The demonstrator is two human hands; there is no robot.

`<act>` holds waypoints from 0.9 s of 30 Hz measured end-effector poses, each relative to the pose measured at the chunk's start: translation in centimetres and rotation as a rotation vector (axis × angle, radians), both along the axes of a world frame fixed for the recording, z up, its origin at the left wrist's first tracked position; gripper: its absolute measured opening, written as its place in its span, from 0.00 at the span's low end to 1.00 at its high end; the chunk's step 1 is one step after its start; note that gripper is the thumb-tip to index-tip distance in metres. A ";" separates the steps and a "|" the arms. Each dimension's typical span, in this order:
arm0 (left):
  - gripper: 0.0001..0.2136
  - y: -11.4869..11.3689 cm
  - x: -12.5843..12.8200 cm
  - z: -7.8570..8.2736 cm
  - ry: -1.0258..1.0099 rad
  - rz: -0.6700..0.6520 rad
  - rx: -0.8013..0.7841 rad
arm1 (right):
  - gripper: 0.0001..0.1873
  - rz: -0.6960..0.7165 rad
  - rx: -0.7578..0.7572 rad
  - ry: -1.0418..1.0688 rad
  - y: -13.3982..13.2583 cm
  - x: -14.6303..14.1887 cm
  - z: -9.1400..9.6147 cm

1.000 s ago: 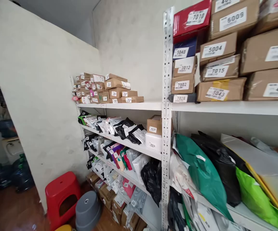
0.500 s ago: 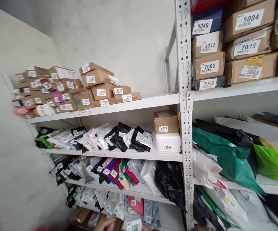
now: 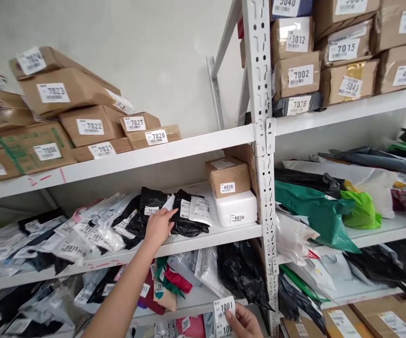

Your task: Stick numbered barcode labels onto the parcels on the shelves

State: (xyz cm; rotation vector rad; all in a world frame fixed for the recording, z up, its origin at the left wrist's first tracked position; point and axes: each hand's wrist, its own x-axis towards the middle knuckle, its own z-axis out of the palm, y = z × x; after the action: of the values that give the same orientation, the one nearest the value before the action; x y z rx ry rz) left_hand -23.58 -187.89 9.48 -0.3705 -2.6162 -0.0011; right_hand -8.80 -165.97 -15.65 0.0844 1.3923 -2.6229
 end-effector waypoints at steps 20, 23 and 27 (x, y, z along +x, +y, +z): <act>0.15 0.4 -10.4 6.9 -0.627 -0.733 -0.482 | 0.15 -0.125 0.050 0.232 -2.6 -7.2 7.5; 0.12 0.1 -11.8 7.0 -0.677 -0.700 -0.480 | 0.15 -0.121 0.077 0.286 -4.0 -9.0 9.2; 0.17 0.7 -14.3 7.2 -0.640 -0.629 -0.508 | 0.18 -0.133 0.046 0.271 -5.6 -11.9 11.3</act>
State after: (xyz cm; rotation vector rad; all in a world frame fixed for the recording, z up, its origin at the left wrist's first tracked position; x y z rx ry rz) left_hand -37.85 -187.17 16.65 -1.5805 -2.9449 0.3951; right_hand -20.67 -171.56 -4.33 -0.1871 1.5814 -2.7951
